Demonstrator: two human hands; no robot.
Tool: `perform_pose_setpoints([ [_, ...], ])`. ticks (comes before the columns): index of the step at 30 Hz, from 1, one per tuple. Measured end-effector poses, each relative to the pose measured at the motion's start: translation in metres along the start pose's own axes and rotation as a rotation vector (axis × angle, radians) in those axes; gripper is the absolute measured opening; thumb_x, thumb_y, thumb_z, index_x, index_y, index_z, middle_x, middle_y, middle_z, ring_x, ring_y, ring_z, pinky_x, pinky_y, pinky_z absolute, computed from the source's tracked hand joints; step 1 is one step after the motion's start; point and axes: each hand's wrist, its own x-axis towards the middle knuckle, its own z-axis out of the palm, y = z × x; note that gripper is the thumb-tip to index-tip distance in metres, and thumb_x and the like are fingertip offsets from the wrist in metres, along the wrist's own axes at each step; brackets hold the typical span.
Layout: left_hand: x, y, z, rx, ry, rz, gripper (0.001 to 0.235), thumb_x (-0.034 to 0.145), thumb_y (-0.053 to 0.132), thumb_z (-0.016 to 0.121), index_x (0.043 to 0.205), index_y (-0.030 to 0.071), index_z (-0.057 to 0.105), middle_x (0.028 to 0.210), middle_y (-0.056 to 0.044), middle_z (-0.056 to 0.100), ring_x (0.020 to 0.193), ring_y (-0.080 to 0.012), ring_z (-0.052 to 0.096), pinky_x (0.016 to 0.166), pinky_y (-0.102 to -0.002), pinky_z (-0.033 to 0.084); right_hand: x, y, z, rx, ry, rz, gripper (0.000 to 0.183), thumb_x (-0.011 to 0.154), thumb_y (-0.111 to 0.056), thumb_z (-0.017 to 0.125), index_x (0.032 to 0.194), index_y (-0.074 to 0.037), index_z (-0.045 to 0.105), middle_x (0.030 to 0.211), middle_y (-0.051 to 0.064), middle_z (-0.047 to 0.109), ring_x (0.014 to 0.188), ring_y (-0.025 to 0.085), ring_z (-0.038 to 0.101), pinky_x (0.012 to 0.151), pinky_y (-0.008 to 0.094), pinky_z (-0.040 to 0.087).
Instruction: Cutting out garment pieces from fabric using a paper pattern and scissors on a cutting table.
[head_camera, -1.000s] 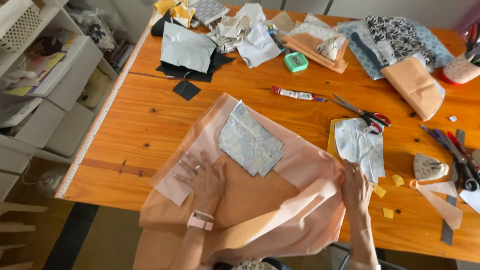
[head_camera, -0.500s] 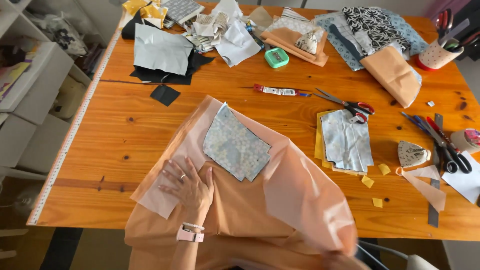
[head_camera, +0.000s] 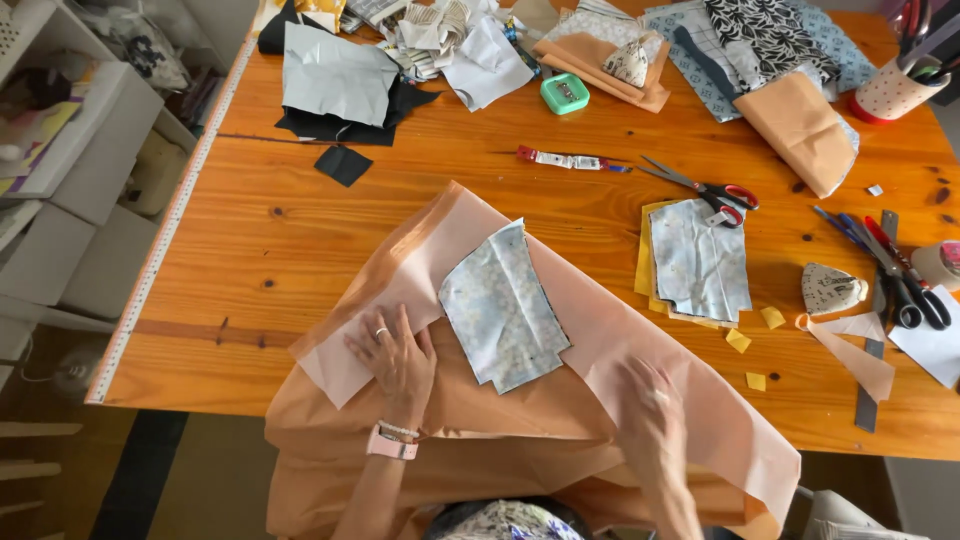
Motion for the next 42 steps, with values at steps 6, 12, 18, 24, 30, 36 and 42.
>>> perform_pose_setpoints([
  [6, 0.001, -0.031, 0.004, -0.144, 0.317, 0.096, 0.014, 0.095, 0.004, 0.070, 0.096, 0.017, 0.069, 0.131, -0.007, 0.066, 0.127, -0.0359, 0.068, 0.112, -0.079, 0.041, 0.097, -0.037, 0.063, -0.066, 0.424, -0.877, 0.033, 0.108, -0.020, 0.060, 0.135, -0.009, 0.074, 0.137, 0.018, 0.070, 0.127, 0.041, 0.069, 0.125, 0.066, 0.038],
  [12, 0.009, -0.062, -0.004, -0.186, 0.282, -0.032, 0.051, 0.045, -0.008, 0.078, 0.084, 0.018, 0.056, 0.112, -0.006, 0.057, 0.108, -0.0356, 0.063, 0.113, -0.065, 0.047, 0.158, 0.004, 0.099, -0.210, 0.209, -0.789, 0.043, 0.105, -0.031, 0.067, 0.147, -0.023, 0.070, 0.132, 0.007, 0.064, 0.115, 0.035, 0.071, 0.096, 0.053, 0.063],
  [18, 0.010, -0.077, 0.024, -0.360, 0.451, -0.269, 0.043, 0.097, -0.001, 0.063, 0.067, 0.023, 0.044, 0.095, -0.002, 0.060, 0.096, -0.0352, 0.064, 0.102, -0.051, 0.049, 0.152, 0.005, 0.057, -0.088, -0.223, -0.456, 0.039, 0.114, -0.038, 0.047, 0.144, -0.028, 0.069, 0.126, 0.010, 0.077, 0.119, 0.042, 0.073, 0.098, 0.057, 0.061],
  [24, 0.010, -0.094, 0.037, -0.235, 0.334, -0.318, 0.055, 0.094, 0.000, 0.081, 0.051, 0.023, 0.056, 0.104, -0.002, 0.073, 0.132, -0.0349, 0.060, 0.126, -0.044, 0.023, 0.150, -0.015, 0.029, 0.035, -0.429, -0.207, 0.041, 0.101, -0.049, 0.062, 0.120, -0.020, 0.085, 0.112, 0.015, 0.086, 0.116, 0.045, 0.076, 0.105, 0.058, 0.058],
  [30, 0.078, -0.109, -0.025, -0.387, -1.009, 0.003, 0.116, 0.087, 0.041, 0.090, 0.175, 0.039, 0.015, 0.172, -0.028, 0.033, 0.161, -0.0649, 0.009, 0.117, -0.090, 0.015, 0.152, 0.015, 0.079, -0.124, -0.222, -0.240, 0.022, 0.100, -0.058, 0.066, 0.105, -0.042, 0.081, 0.091, -0.008, 0.085, 0.101, 0.027, 0.081, 0.091, 0.046, 0.064],
  [36, 0.125, -0.029, 0.132, -0.341, 0.061, 0.011, 0.061, 0.101, 0.067, 0.071, 0.125, 0.011, 0.070, 0.095, -0.015, 0.070, 0.089, -0.0367, 0.075, 0.078, -0.047, 0.060, 0.141, 0.018, 0.085, -0.098, -0.105, -0.267, 0.030, 0.107, -0.055, 0.064, 0.106, -0.027, 0.076, 0.093, 0.005, 0.081, 0.099, 0.033, 0.080, 0.090, 0.050, 0.064],
  [42, 0.142, 0.001, 0.147, -0.374, -0.084, -0.076, 0.037, 0.106, 0.050, 0.067, 0.121, 0.017, 0.059, 0.112, -0.016, 0.067, 0.103, -0.0403, 0.061, 0.085, -0.053, 0.041, 0.114, 0.010, -0.002, -0.092, -0.403, -0.002, 0.050, 0.111, -0.047, 0.040, 0.108, -0.012, 0.076, 0.110, 0.014, 0.086, 0.100, 0.040, 0.075, 0.091, 0.044, 0.049],
])
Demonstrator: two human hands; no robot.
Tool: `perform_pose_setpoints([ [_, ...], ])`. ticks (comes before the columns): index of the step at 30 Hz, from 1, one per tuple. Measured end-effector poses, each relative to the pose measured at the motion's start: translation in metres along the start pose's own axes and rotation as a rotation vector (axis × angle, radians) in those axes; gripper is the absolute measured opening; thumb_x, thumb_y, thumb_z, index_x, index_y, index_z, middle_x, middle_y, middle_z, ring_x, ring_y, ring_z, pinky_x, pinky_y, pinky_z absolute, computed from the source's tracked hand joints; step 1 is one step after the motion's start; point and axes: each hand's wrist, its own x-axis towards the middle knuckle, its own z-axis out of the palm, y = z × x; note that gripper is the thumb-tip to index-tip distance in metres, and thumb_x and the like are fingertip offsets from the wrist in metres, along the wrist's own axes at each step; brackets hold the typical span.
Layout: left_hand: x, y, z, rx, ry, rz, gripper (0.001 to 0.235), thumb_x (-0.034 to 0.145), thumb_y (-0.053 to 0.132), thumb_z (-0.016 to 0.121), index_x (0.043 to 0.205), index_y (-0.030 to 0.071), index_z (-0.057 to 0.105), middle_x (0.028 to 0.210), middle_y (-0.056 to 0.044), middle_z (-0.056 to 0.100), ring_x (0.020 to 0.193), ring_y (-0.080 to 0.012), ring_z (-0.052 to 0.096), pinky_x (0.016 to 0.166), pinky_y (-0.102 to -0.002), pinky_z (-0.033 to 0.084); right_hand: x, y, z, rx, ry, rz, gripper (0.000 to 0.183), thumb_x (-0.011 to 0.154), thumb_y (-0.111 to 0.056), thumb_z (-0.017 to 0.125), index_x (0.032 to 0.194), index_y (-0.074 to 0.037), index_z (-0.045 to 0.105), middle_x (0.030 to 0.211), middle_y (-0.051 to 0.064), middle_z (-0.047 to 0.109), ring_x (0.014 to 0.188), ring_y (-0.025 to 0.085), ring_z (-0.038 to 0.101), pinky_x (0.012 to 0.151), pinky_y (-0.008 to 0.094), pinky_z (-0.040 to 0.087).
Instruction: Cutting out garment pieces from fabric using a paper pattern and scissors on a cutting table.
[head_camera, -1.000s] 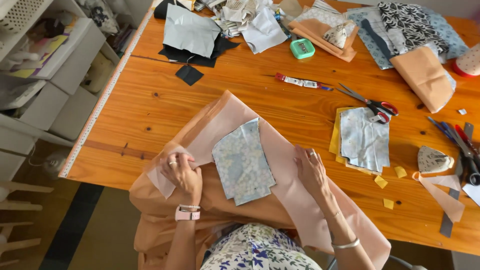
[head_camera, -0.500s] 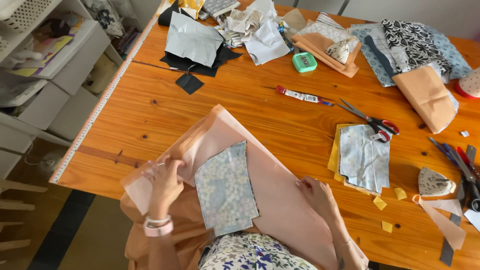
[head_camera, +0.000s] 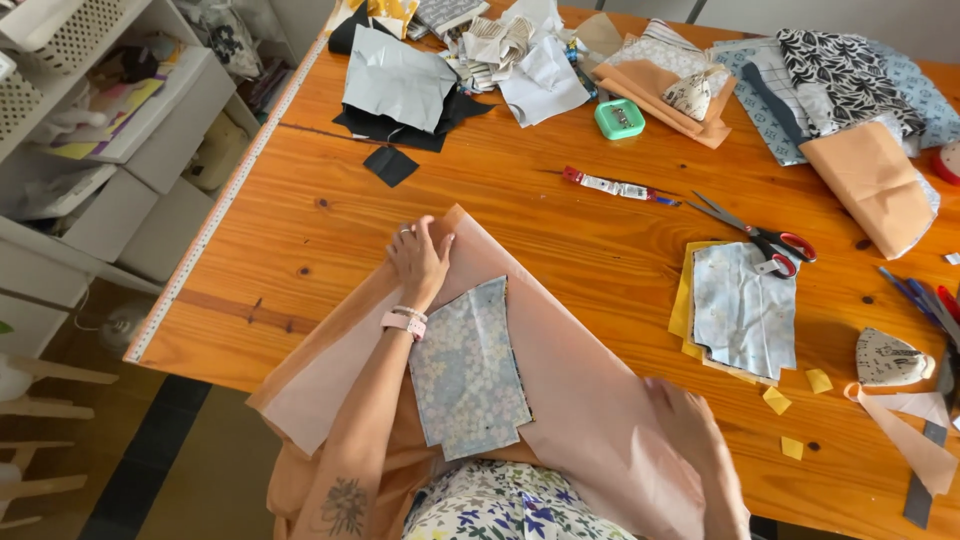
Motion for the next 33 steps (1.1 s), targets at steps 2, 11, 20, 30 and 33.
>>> perform_pose_setpoints([
  [2, 0.006, -0.006, 0.010, -0.094, -0.020, 0.091, 0.021, 0.107, 0.048, 0.068, 0.111, 0.028, 0.067, 0.110, -0.015, 0.070, 0.104, -0.0414, 0.059, 0.090, -0.055, 0.040, -0.006, 0.034, -0.003, -0.054, -0.093, -0.013, 0.046, 0.111, -0.040, 0.045, 0.092, -0.011, 0.075, 0.079, 0.007, 0.080, 0.076, 0.024, 0.070, 0.080, 0.033, 0.049],
  [11, 0.075, -0.022, 0.031, -0.193, -0.142, 0.218, 0.013, 0.114, 0.021, 0.055, 0.101, 0.017, 0.053, 0.093, -0.008, 0.065, 0.091, -0.0353, 0.062, 0.083, -0.048, 0.041, 0.035, 0.014, 0.037, -0.031, 0.375, -0.030, 0.031, 0.103, -0.047, 0.055, 0.102, -0.030, 0.082, 0.093, -0.001, 0.086, 0.092, 0.030, 0.078, 0.092, 0.044, 0.052],
  [20, 0.144, -0.028, 0.091, -0.219, 0.004, 0.099, 0.011, 0.109, 0.018, 0.069, 0.101, 0.018, 0.061, 0.088, -0.002, 0.070, 0.086, -0.0332, 0.067, 0.083, -0.049, 0.039, 0.163, -0.027, -0.015, -0.267, 0.290, -0.239, 0.033, 0.113, -0.044, 0.036, 0.114, -0.018, 0.056, 0.127, 0.020, 0.072, 0.106, 0.055, 0.068, 0.092, 0.065, 0.049],
  [30, 0.160, -0.011, 0.073, -0.127, -0.136, -0.071, 0.050, 0.101, 0.072, 0.066, 0.106, 0.026, 0.083, 0.098, -0.005, 0.083, 0.092, -0.0359, 0.081, 0.083, -0.047, 0.050, 0.095, 0.034, -0.022, -0.439, 0.577, -0.364, 0.032, 0.118, -0.054, 0.044, 0.113, -0.026, 0.060, 0.089, 0.008, 0.071, 0.086, 0.037, 0.080, 0.076, 0.050, 0.066],
  [33, 0.172, -0.006, 0.056, -0.478, -0.225, -0.010, 0.047, 0.107, 0.047, 0.067, 0.075, 0.013, 0.061, 0.059, 0.000, 0.052, 0.055, -0.0155, 0.047, 0.057, -0.034, 0.033, 0.065, 0.023, -0.053, -0.035, 0.120, 0.113, 0.040, 0.111, -0.039, 0.039, 0.098, -0.010, 0.064, 0.088, 0.018, 0.075, 0.080, 0.035, 0.061, 0.081, 0.044, 0.045],
])
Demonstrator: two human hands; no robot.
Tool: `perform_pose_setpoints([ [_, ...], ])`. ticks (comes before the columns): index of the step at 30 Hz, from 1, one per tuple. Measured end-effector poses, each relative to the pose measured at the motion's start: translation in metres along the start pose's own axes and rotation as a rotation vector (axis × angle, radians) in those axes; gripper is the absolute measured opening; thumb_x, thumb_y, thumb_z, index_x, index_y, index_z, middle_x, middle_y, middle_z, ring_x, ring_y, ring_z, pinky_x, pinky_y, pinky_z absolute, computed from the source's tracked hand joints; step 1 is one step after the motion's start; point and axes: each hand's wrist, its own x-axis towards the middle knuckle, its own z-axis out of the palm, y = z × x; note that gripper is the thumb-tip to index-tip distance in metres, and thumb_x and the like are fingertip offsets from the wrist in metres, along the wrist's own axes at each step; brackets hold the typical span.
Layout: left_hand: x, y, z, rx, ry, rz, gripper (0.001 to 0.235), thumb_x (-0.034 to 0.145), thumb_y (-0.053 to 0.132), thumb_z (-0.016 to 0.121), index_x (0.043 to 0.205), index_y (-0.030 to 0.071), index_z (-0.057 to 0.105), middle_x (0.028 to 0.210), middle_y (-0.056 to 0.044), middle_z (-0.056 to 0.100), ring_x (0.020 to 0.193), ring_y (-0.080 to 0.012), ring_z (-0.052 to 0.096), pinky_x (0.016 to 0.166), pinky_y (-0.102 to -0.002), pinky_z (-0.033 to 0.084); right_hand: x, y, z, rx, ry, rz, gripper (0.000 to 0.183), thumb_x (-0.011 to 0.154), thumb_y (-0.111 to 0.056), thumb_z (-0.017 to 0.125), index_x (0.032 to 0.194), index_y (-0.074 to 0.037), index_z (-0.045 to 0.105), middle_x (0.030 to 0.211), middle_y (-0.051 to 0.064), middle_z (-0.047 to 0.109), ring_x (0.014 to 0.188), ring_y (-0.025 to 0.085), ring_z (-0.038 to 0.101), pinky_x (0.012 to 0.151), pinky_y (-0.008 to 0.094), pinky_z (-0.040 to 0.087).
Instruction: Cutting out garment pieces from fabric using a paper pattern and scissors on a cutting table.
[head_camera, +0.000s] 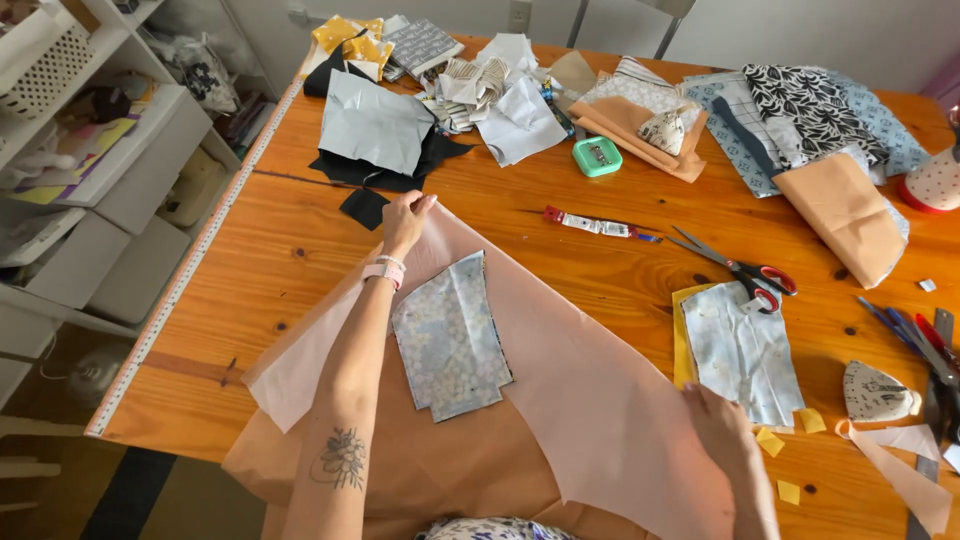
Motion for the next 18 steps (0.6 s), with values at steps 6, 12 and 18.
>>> perform_pose_setpoints([
  [6, 0.009, -0.003, -0.016, -0.136, -0.224, -0.052, 0.031, 0.112, 0.036, 0.064, 0.106, 0.008, 0.077, 0.092, -0.004, 0.077, 0.077, -0.0139, 0.065, 0.069, -0.031, 0.044, -0.004, 0.020, -0.020, 0.470, -0.393, 0.151, 0.050, 0.103, -0.037, 0.067, 0.119, 0.004, 0.091, 0.110, 0.018, 0.090, 0.104, 0.030, 0.080, 0.101, 0.040, 0.056],
  [12, 0.002, -0.016, -0.004, 0.108, -0.154, 0.020, 0.021, 0.108, 0.030, 0.066, 0.105, 0.018, 0.083, 0.088, -0.003, 0.082, 0.077, -0.0253, 0.075, 0.063, -0.037, 0.047, -0.015, 0.055, 0.013, 0.045, 0.013, -0.072, 0.031, 0.093, -0.049, 0.079, 0.086, -0.018, 0.084, 0.061, 0.001, 0.058, 0.063, 0.015, 0.055, 0.069, 0.027, 0.043],
  [18, -0.011, -0.015, 0.004, 0.361, 0.058, 0.320, 0.018, 0.115, 0.026, 0.061, 0.101, 0.017, 0.070, 0.075, -0.008, 0.072, 0.061, -0.0356, 0.069, 0.046, -0.048, 0.046, 0.000, 0.040, 0.011, -0.287, -0.155, -0.006, 0.034, 0.110, -0.054, 0.047, 0.109, -0.022, 0.058, 0.094, 0.009, 0.075, 0.090, 0.025, 0.074, 0.080, 0.034, 0.052],
])
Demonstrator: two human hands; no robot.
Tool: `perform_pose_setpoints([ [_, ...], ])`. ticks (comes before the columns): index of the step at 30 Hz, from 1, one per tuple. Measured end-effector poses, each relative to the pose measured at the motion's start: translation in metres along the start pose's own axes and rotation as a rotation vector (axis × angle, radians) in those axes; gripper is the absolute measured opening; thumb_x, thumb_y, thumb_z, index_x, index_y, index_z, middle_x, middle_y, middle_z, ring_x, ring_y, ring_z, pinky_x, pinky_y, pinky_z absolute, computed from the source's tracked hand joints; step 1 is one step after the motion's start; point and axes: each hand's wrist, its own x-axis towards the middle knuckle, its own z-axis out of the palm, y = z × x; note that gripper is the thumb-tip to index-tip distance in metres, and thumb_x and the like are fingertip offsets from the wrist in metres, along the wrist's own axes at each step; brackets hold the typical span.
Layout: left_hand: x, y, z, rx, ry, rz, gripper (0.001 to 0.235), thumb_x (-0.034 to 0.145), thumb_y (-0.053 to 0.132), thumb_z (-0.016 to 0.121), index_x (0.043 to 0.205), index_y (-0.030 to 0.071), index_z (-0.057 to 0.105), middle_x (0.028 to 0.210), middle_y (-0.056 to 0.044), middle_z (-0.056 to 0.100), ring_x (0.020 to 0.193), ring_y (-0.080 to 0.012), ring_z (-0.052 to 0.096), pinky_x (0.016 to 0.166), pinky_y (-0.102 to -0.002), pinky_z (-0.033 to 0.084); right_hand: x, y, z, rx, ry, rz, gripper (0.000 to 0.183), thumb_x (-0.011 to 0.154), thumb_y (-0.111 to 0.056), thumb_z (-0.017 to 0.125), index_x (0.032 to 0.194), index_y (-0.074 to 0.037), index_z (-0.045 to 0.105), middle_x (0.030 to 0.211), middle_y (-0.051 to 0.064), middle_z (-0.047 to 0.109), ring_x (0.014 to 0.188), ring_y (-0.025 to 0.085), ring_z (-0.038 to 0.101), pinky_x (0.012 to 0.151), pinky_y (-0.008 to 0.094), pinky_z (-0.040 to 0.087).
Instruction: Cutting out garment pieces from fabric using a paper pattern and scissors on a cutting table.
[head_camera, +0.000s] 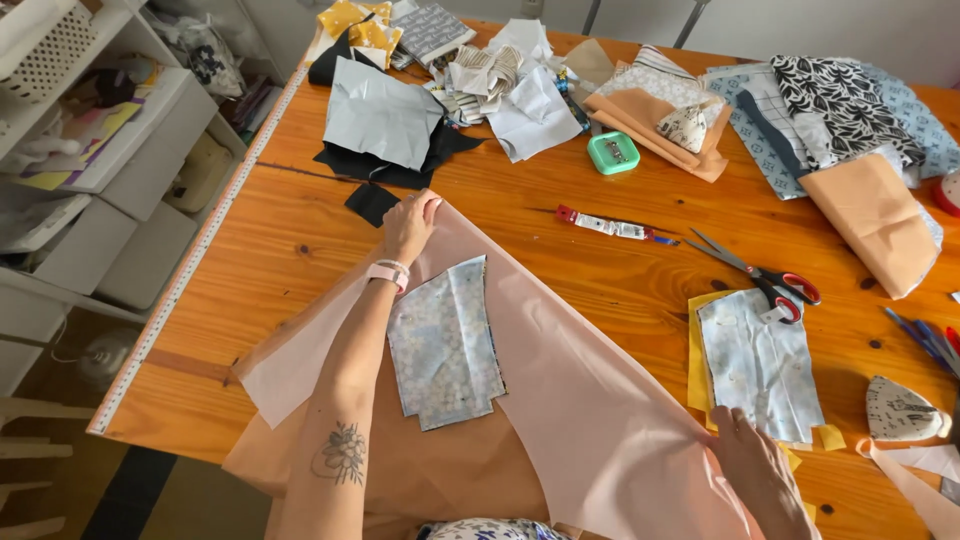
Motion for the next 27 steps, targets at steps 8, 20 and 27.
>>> perform_pose_setpoints([
  [8, 0.003, 0.001, 0.007, 0.163, -0.160, -0.114, 0.014, 0.115, 0.040, 0.055, 0.117, 0.027, 0.058, 0.097, -0.005, 0.075, 0.088, -0.0318, 0.081, 0.078, -0.050, 0.066, 0.003, -0.259, -0.011, -0.042, 0.863, -1.233, 0.054, 0.104, -0.029, 0.066, 0.147, 0.003, 0.063, 0.157, 0.025, 0.060, 0.154, 0.042, 0.048, 0.128, 0.061, 0.033],
  [20, -0.113, 0.082, -0.095, 0.326, -0.187, -0.205, 0.071, 0.112, 0.056, 0.051, 0.166, 0.011, 0.047, 0.168, -0.034, 0.041, 0.155, -0.0602, 0.034, 0.122, -0.079, 0.021, 0.117, -0.289, 0.021, -0.279, 0.430, -1.067, 0.071, 0.114, -0.054, 0.039, 0.172, -0.013, 0.035, 0.181, 0.013, 0.029, 0.167, 0.036, 0.022, 0.134, 0.061, 0.015],
  [27, -0.198, 0.056, -0.139, 0.407, -0.366, -0.293, 0.073, 0.113, 0.063, 0.036, 0.172, 0.020, 0.034, 0.183, -0.020, 0.015, 0.165, -0.0518, 0.014, 0.129, -0.075, 0.008, 0.139, -0.283, 0.020, -0.263, 0.425, -1.132, 0.071, 0.114, -0.058, 0.032, 0.173, -0.017, 0.032, 0.182, 0.010, 0.026, 0.167, 0.035, 0.021, 0.134, 0.063, 0.011],
])
